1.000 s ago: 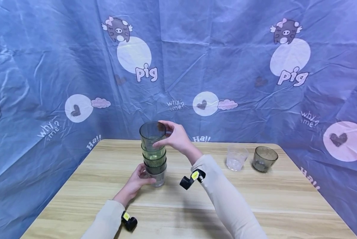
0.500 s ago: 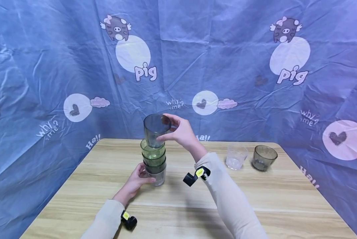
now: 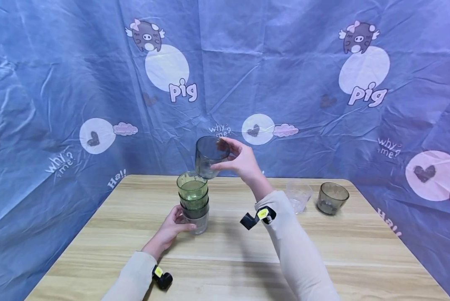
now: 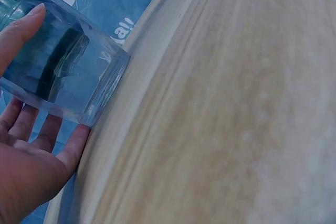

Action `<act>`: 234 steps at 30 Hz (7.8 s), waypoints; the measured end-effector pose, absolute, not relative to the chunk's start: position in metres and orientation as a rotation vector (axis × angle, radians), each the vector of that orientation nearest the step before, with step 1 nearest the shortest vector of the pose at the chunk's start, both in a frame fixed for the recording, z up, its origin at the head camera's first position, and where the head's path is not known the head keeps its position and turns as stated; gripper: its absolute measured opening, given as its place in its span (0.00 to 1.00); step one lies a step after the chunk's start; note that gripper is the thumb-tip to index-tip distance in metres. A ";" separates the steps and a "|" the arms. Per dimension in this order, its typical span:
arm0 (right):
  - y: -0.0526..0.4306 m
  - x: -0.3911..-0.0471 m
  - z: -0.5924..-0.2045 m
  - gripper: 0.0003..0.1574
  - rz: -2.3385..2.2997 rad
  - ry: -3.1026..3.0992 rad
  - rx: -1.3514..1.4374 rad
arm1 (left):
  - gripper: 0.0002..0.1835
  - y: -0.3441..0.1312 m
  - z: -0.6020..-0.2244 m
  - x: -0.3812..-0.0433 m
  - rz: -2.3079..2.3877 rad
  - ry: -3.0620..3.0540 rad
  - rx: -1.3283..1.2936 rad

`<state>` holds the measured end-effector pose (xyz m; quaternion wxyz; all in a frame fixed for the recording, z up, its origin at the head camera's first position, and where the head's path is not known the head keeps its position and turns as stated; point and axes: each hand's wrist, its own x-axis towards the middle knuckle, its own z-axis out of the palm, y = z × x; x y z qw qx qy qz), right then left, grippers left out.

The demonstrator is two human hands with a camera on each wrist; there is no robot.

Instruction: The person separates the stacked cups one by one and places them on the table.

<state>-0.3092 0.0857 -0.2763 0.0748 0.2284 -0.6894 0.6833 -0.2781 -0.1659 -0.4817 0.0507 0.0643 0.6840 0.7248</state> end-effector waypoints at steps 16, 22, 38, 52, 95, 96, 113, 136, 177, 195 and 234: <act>0.132 -0.320 -0.299 0.53 2.019 -2.134 0.476 | 0.45 -0.165 -0.481 -0.278 2.209 2.079 0.165; 0.146 -0.322 -0.312 0.53 2.010 -2.147 0.411 | 0.45 -0.164 -0.481 -0.278 2.203 2.089 0.160; 0.177 -0.325 -0.356 0.54 2.018 -2.179 0.161 | 0.44 -0.164 -0.482 -0.278 2.210 2.090 0.157; 0.199 -0.330 -0.397 0.54 2.016 -2.185 -0.002 | 0.43 -0.164 -0.483 -0.277 2.211 2.105 0.158; 0.206 -0.332 -0.446 0.59 1.729 -2.310 -0.127 | 0.43 -0.165 -0.483 -0.279 2.220 2.087 0.158; 0.206 -0.332 -0.446 0.59 1.718 -2.320 -0.124 | 0.43 -0.165 -0.483 -0.279 2.221 2.087 0.157; 0.204 -0.326 -0.429 0.73 1.696 -2.366 -0.037 | 0.43 -0.165 -0.483 -0.278 2.219 2.083 0.153; 0.182 -0.317 -0.377 0.69 1.725 -2.210 0.230 | 0.45 -0.164 -0.481 -0.277 2.217 2.086 0.160; 0.060 -0.286 -0.353 0.57 2.069 -2.052 0.886 | 0.45 -0.165 -0.482 -0.277 2.204 2.085 0.158; 0.029 -0.297 -0.361 0.59 2.092 -2.129 0.766 | 0.42 -0.167 -0.482 -0.277 2.208 2.091 0.154; 0.034 -0.298 -0.342 0.55 2.055 -2.291 0.648 | 0.43 -0.165 -0.481 -0.276 2.215 2.069 0.152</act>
